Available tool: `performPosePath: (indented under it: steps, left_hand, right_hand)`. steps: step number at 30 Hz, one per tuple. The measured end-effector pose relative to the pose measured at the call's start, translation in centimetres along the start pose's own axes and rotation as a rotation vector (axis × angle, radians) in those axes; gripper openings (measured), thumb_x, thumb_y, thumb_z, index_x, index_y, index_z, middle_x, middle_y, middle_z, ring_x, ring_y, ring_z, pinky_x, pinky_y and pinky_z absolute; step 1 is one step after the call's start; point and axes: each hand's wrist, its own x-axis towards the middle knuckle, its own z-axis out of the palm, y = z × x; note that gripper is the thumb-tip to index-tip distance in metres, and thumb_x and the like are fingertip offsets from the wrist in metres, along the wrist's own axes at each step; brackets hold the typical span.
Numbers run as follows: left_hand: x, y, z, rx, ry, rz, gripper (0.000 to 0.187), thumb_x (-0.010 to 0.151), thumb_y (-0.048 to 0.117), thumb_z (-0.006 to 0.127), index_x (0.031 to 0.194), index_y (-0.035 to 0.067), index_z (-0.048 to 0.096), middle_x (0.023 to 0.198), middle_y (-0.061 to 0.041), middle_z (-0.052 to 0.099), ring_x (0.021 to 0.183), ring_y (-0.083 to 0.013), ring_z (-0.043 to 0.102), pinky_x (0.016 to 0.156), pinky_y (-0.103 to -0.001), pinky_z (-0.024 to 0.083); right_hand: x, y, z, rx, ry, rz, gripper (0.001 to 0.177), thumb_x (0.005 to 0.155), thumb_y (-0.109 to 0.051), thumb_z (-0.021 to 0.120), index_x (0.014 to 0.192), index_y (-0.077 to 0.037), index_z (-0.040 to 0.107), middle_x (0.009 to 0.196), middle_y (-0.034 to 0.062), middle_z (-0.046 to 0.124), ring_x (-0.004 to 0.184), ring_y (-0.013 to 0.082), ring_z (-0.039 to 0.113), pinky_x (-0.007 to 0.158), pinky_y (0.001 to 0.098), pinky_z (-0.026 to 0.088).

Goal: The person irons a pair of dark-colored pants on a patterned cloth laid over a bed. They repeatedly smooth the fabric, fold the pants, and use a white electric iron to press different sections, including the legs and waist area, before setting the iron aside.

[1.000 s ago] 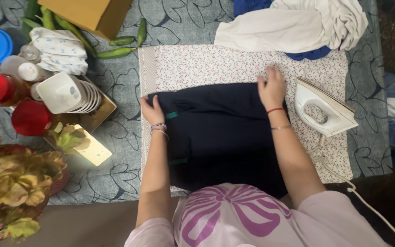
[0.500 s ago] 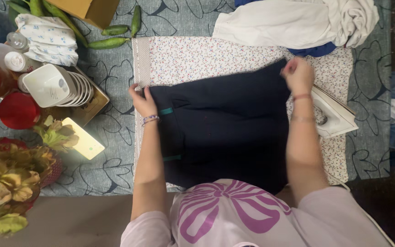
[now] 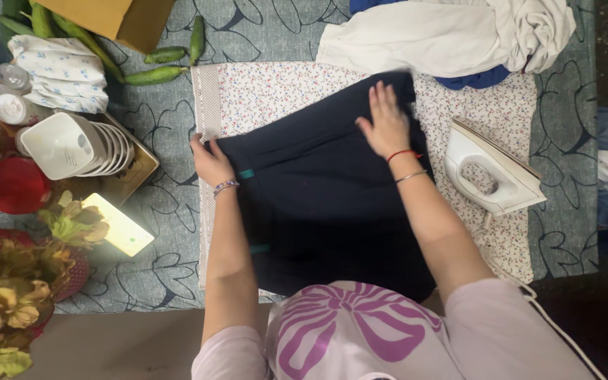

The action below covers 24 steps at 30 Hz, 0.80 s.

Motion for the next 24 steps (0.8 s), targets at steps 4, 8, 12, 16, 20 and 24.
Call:
performPosePath:
  steps: [4,8,12,16,20,24]
  left_hand:
    - [0.5,0.8,-0.5,0.009,-0.075,-0.128,0.038,0.097,0.022,0.070,0.128,0.006,0.057,0.098,-0.021,0.072,0.088,-0.0394,0.070,0.076,-0.048,0.053]
    - [0.0,3.7,-2.8,0.291,0.244,0.260,0.037,0.098,0.026,0.069,0.126,0.005,0.058,0.105,-0.019,0.069,0.094,-0.0364,0.066,0.079,-0.045,0.050]
    - [-4.7,7.9,-3.9,0.072,-0.282,0.508,0.014,0.097,0.018,0.072,0.109,0.011,0.069,0.106,-0.009,0.067,0.100,-0.0298,0.061,0.091,-0.048,0.046]
    - [-9.3,12.9,-2.2,-0.072,-0.421,0.760,0.025,0.092,0.022,0.073,0.112,0.008,0.068,0.113,-0.007,0.065,0.107,-0.0279,0.059,0.094,-0.045,0.043]
    - [-9.6,14.4,-0.8,0.088,-0.495,0.731,0.028,0.086,0.027,0.076,0.106,0.008,0.069,0.102,-0.007,0.063,0.097,-0.0287,0.058,0.090,-0.046,0.042]
    - [-8.4,13.4,-1.6,0.066,-0.554,0.759,0.017,0.089,0.024,0.077,0.097,0.012,0.067,0.097,-0.004,0.062,0.095,-0.0265,0.058,0.093,-0.046,0.041]
  right_hand:
    - [-0.1,5.4,0.6,-0.185,0.360,0.047,0.060,0.102,-0.036,0.067,0.147,0.000,0.052,0.154,0.0215,0.046,0.144,0.0381,0.040,0.115,0.0536,0.036]
    - [-5.9,8.1,1.7,0.258,0.545,0.255,0.041,0.104,-0.019,0.069,0.136,0.004,0.055,0.130,0.0238,0.064,0.121,0.0396,0.060,0.104,0.0484,0.048]
    - [-10.2,9.1,3.7,0.378,0.435,0.420,0.050,0.095,-0.016,0.074,0.137,0.000,0.055,0.112,0.0183,0.069,0.106,0.0342,0.067,0.097,0.0422,0.052]
    - [-11.0,9.7,2.7,0.372,0.346,0.609,0.037,0.103,-0.014,0.074,0.138,-0.013,0.063,0.109,0.0130,0.074,0.096,0.0280,0.071,0.089,0.0352,0.056]
    - [-9.5,10.8,0.9,0.217,0.492,0.055,0.076,0.075,-0.006,0.085,0.141,-0.006,0.048,0.118,0.0205,0.068,0.104,0.0365,0.066,0.088,0.0436,0.052]
    - [-9.5,11.5,0.0,0.627,0.353,0.218,0.069,0.085,-0.010,0.082,0.146,-0.009,0.049,0.105,0.0138,0.069,0.096,0.0303,0.070,0.084,0.0390,0.057]
